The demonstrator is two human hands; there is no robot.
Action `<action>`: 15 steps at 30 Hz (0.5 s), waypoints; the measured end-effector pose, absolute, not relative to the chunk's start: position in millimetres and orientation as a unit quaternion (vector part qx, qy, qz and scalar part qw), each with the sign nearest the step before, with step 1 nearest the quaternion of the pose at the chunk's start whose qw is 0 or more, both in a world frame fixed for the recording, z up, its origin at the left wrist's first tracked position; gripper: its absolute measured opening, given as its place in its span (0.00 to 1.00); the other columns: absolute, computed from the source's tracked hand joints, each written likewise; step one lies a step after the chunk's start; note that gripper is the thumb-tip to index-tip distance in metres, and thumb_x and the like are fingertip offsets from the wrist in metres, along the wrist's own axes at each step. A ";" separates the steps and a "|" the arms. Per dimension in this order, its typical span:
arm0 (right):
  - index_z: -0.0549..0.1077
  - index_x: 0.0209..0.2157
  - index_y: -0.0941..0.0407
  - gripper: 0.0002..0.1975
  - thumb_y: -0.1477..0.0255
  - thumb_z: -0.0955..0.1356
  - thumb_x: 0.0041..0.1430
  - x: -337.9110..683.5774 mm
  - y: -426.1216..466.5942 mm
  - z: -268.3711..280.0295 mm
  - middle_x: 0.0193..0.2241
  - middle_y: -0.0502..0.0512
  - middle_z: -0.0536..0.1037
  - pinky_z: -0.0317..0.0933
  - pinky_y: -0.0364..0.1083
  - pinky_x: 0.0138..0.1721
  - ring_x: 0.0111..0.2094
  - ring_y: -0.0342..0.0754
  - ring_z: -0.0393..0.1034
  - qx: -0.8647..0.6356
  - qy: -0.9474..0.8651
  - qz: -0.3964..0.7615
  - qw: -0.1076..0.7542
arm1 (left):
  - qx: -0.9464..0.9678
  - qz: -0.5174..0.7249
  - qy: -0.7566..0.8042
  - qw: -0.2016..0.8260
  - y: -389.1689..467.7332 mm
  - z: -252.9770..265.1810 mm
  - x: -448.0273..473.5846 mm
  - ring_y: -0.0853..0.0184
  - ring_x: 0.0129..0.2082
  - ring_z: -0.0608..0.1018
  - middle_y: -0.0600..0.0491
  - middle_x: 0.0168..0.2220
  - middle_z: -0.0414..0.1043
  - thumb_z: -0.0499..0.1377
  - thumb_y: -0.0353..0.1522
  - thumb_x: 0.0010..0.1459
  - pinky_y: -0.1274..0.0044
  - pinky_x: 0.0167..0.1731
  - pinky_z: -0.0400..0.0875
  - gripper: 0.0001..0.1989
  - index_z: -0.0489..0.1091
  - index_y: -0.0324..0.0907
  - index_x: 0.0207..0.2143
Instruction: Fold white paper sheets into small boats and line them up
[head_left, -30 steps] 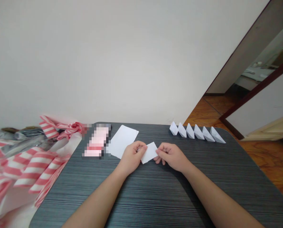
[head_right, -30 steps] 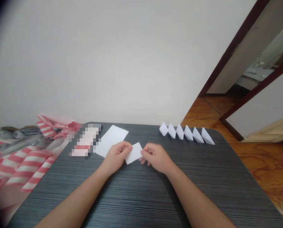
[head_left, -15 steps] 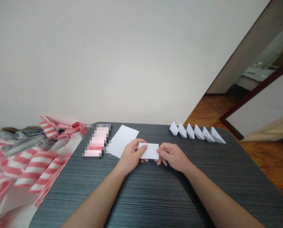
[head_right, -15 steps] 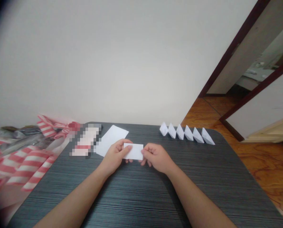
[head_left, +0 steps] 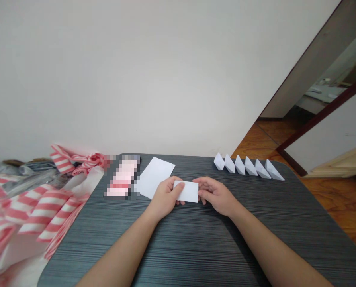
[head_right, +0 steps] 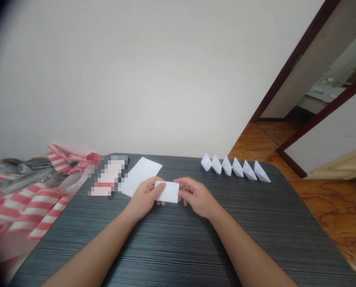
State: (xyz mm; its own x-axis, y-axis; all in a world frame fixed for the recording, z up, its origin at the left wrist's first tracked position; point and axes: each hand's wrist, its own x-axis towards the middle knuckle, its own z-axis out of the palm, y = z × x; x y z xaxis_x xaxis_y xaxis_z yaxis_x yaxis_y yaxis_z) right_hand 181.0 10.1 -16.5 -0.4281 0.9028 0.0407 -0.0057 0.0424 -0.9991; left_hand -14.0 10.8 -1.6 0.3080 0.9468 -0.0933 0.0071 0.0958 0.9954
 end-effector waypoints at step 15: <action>0.69 0.36 0.56 0.07 0.68 0.66 0.56 180.6 10.9 -18.3 0.24 0.47 0.68 0.54 0.38 0.17 0.17 0.37 0.59 -0.437 -0.618 0.543 0.363 | 0.653 0.311 0.438 0.533 6.4 3.8 -14.3 0.72 0.20 0.70 0.56 0.20 0.67 0.50 0.39 0.59 0.81 0.21 0.61 0.13 0.67 0.39 0.34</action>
